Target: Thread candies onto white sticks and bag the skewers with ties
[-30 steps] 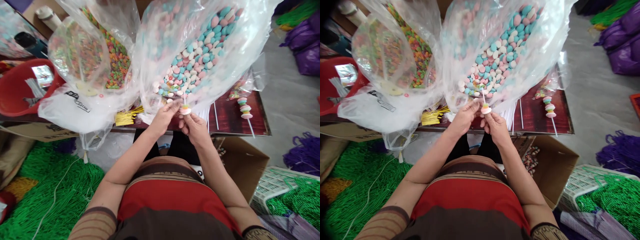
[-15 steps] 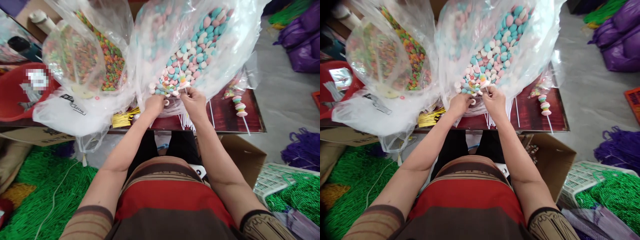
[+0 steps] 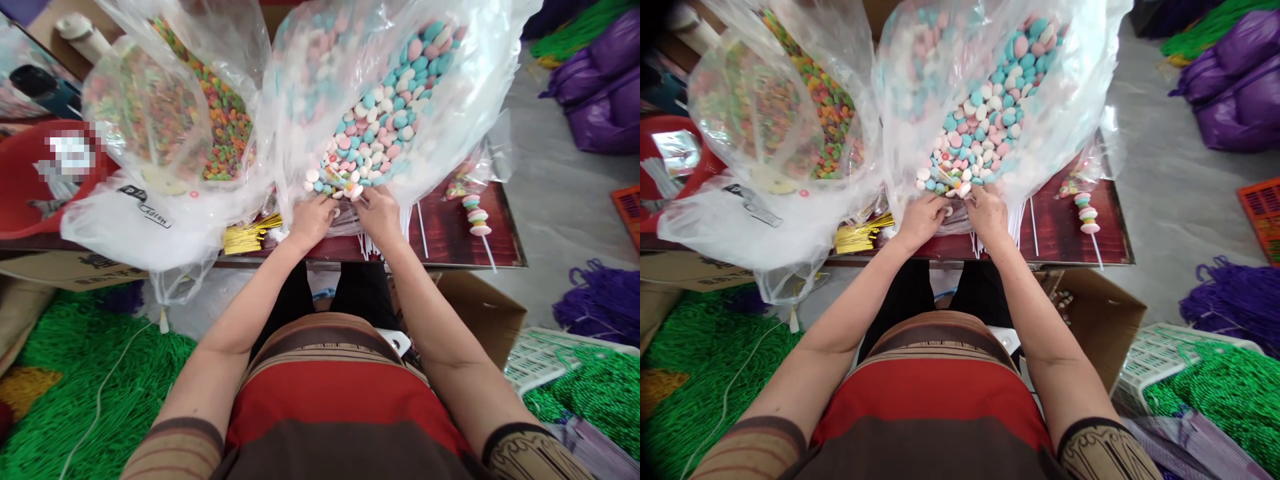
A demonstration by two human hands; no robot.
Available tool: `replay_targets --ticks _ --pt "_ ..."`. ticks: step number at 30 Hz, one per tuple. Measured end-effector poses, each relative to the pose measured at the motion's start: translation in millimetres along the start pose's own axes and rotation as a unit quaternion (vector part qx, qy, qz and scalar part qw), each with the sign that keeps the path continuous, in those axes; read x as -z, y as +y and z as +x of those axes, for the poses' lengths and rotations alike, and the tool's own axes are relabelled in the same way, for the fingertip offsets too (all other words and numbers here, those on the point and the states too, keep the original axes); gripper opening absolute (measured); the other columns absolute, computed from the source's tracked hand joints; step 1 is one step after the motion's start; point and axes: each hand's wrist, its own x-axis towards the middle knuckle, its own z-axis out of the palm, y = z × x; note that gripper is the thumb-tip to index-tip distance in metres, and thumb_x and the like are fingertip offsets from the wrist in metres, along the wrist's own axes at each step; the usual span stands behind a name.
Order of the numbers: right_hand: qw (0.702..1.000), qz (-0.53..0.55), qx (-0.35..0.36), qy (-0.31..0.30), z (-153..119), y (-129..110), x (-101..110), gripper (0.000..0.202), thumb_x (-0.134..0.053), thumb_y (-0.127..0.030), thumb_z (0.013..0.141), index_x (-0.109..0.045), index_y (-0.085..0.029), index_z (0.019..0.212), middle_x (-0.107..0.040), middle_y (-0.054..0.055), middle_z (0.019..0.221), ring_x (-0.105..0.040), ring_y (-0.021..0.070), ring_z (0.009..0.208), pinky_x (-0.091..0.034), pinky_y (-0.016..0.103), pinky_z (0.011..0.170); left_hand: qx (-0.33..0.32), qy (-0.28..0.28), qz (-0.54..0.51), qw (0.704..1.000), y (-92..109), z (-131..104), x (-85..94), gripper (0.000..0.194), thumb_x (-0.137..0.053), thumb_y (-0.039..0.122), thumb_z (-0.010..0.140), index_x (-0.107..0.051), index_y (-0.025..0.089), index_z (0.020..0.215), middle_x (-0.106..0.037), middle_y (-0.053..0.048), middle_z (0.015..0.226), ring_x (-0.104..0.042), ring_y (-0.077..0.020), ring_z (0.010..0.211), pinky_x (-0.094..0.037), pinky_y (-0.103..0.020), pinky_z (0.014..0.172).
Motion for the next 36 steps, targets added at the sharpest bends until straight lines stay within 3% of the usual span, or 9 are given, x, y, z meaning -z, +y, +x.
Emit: replay_targets --ticks 4,7,11,13,17,22,28,32,36 --pt "1.0 -0.009 -0.003 -0.006 -1 2 -4 0.021 -0.058 -0.025 0.093 -0.074 -0.016 0.104 -0.068 0.015 0.112 -0.063 0.0282 0.094 -0.048 0.037 0.078 0.005 0.015 -0.065 0.998 -2 0 -3.9 0.024 -0.058 0.018 0.094 -0.077 0.016 0.108 -0.073 -0.012 0.109 -0.066 -0.0264 0.106 -0.051 -0.035 0.09" --pt "0.999 0.033 -0.014 0.021 4 6 -5 0.018 -0.06 -0.028 0.093 -0.074 -0.017 0.095 -0.069 0.013 0.101 -0.062 0.027 0.09 -0.048 0.039 0.081 0.034 0.055 -0.193 0.979 -7 -1 -6.8 0.014 -0.064 0.019 0.09 -0.077 0.016 0.094 -0.074 -0.008 0.096 -0.067 -0.0216 0.093 -0.053 -0.033 0.086" --pt "0.99 0.125 -0.015 0.066 8 12 0 0.022 -0.058 -0.033 0.093 -0.071 -0.019 0.081 -0.066 0.006 0.081 -0.06 0.0227 0.082 -0.049 0.036 0.08 0.128 0.079 -0.44 0.885 -8 -4 -6.4 0.015 -0.064 0.024 0.091 -0.074 0.017 0.101 -0.075 -0.003 0.091 -0.069 -0.0151 0.078 -0.055 -0.025 0.066" --pt "0.989 0.125 -0.01 0.077 6 14 2 0.023 -0.058 -0.032 0.093 -0.071 -0.019 0.08 -0.066 0.005 0.079 -0.06 0.0226 0.082 -0.049 0.036 0.081 0.16 0.082 -0.514 0.839 -4 -5 -4.9 0.015 -0.066 0.023 0.091 -0.071 0.016 0.103 -0.076 -0.003 0.09 -0.07 -0.0141 0.074 -0.054 -0.023 0.059" --pt "0.995 0.079 0.015 0.051 1 14 -4 0.019 -0.058 -0.027 0.091 -0.075 -0.019 0.092 -0.069 0.01 0.092 -0.063 0.0258 0.089 -0.05 0.039 0.083 0.202 0.111 -0.56 0.796 3 -5 -3.7 0.015 -0.07 0.019 0.088 -0.066 0.016 0.103 -0.073 -0.001 0.08 -0.07 -0.0137 0.071 -0.056 -0.022 0.057" --pt "0.995 0.079 -0.009 0.052 3 15 -13 0.016 -0.059 -0.028 0.09 -0.072 -0.018 0.089 -0.068 0.012 0.098 -0.064 0.0282 0.094 -0.051 0.044 0.089 0.227 0.11 -0.57 0.782 4 -6 -6.3 0.007 -0.067 0.012 0.088 -0.061 0.016 0.09 -0.066 0.003 0.072 -0.066 -0.0099 0.066 -0.055 -0.019 0.058" --pt "0.981 0.171 -0.041 0.079 0 10 -1 0.013 -0.066 -0.031 0.083 -0.068 -0.019 0.084 -0.066 0.006 0.087 -0.061 0.0217 0.085 -0.051 0.039 0.089 0.215 0.107 -0.578 0.78 -1 -8 -8.2 0.014 -0.072 0.025 0.089 -0.06 0.018 0.093 -0.067 0.002 0.076 -0.068 -0.0117 0.07 -0.058 -0.022 0.06" --pt "0.953 0.269 -0.101 0.098 -6 0 7 0.02 -0.06 -0.038 0.086 -0.067 -0.02 0.082 -0.06 0.001 0.076 -0.055 0.0161 0.073 -0.049 0.03 0.071 0.215 0.103 -0.59 0.771 -2 -7 -10.1 0.017 -0.073 0.03 0.091 -0.062 0.019 0.099 -0.068 0.001 0.077 -0.069 -0.013 0.072 -0.058 -0.024 0.06" --pt "0.906 0.396 -0.14 0.054 -12 -16 11 0.025 -0.063 -0.047 0.086 -0.065 -0.022 0.083 -0.051 -0.002 0.063 -0.044 0.0125 0.056 -0.038 0.027 0.051 0.215 0.096 -0.606 0.76 3 -4 -11.9 0.021 -0.073 0.034 0.091 -0.065 0.017 0.101 -0.07 0.0 0.076 -0.069 -0.0134 0.071 -0.06 -0.025 0.062"
